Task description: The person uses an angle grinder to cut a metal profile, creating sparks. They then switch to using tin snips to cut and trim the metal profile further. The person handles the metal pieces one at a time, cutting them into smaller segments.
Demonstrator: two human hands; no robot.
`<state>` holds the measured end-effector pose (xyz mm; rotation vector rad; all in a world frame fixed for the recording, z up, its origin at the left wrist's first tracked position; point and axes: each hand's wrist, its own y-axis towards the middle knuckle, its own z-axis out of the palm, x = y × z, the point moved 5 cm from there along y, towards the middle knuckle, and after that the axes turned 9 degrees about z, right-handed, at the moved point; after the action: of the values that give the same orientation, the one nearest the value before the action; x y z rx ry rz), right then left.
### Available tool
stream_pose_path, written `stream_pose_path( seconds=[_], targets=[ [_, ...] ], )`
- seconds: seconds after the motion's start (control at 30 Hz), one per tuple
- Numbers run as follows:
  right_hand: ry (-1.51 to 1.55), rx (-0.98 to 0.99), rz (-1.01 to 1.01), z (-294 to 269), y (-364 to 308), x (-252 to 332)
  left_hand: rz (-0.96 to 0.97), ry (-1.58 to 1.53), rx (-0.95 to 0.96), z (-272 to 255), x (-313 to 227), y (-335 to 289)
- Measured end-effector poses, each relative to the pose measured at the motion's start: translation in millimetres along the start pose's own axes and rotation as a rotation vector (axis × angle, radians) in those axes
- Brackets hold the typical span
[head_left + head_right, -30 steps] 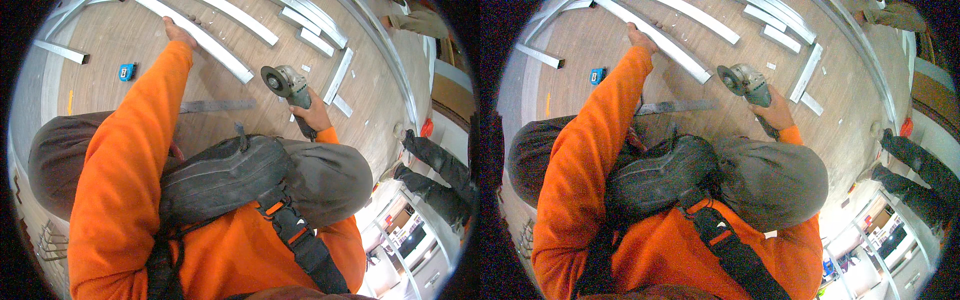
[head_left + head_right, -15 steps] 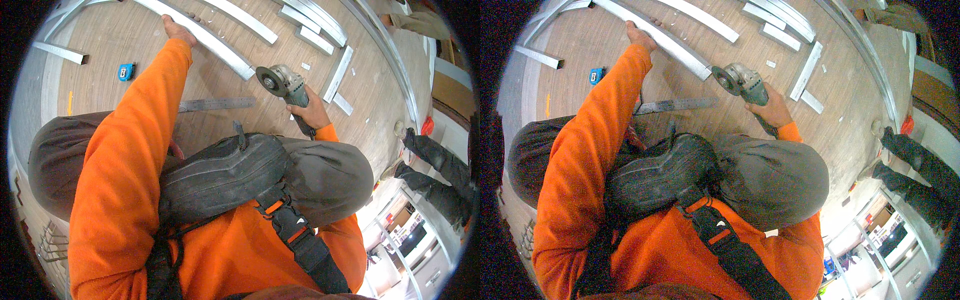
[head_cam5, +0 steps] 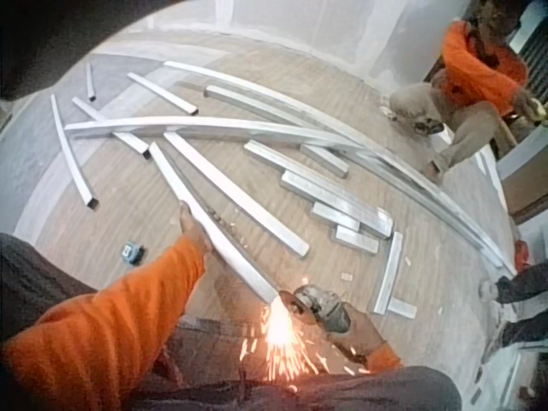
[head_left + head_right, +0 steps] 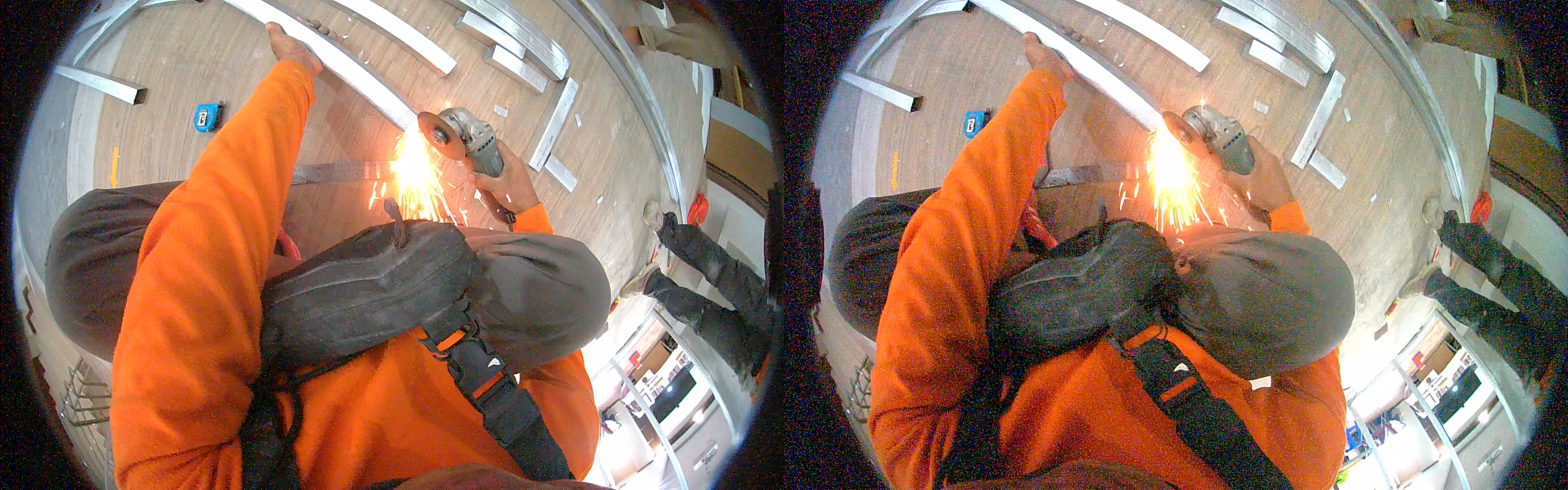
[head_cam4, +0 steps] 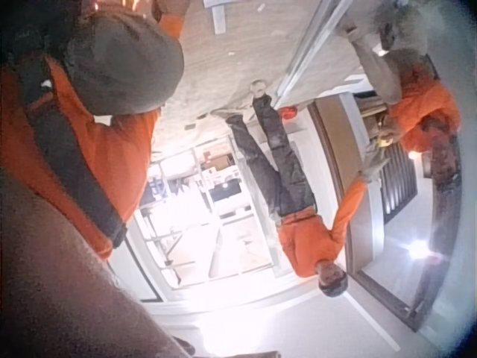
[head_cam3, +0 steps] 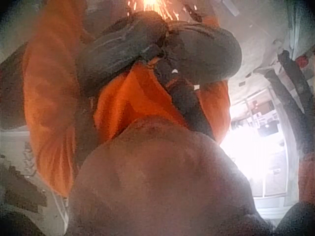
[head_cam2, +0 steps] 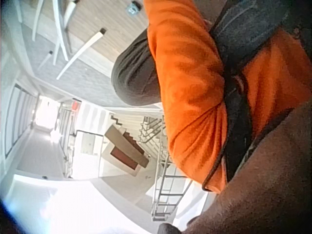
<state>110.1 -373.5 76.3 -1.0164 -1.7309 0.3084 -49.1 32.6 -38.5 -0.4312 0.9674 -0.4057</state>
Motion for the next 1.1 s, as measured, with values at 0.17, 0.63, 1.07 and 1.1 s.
stream_pose_path(
  seconds=[0.17, 0.63, 1.07, 1.1],
  targets=[
    [-0.191, -0.058, -0.084, -3.9, 1.1, 12.6, 0.033, -0.002, -0.006, 0.5, -1.1, -4.9],
    [-0.15, -0.036, -0.085, -2.2, 9.9, 21.0, -0.015, -0.012, -0.048, 6.7, -5.2, -15.6],
    [-0.175, -0.016, -0.086, 3.1, 19.4, 16.0, 0.01, 0.018, -0.049, 4.5, -1.4, -11.2],
    [-0.144, -0.009, -0.064, 4.5, 20.8, 12.6, 0.019, 0.016, -0.055, 4.8, -1.5, -11.0]
  ],
)
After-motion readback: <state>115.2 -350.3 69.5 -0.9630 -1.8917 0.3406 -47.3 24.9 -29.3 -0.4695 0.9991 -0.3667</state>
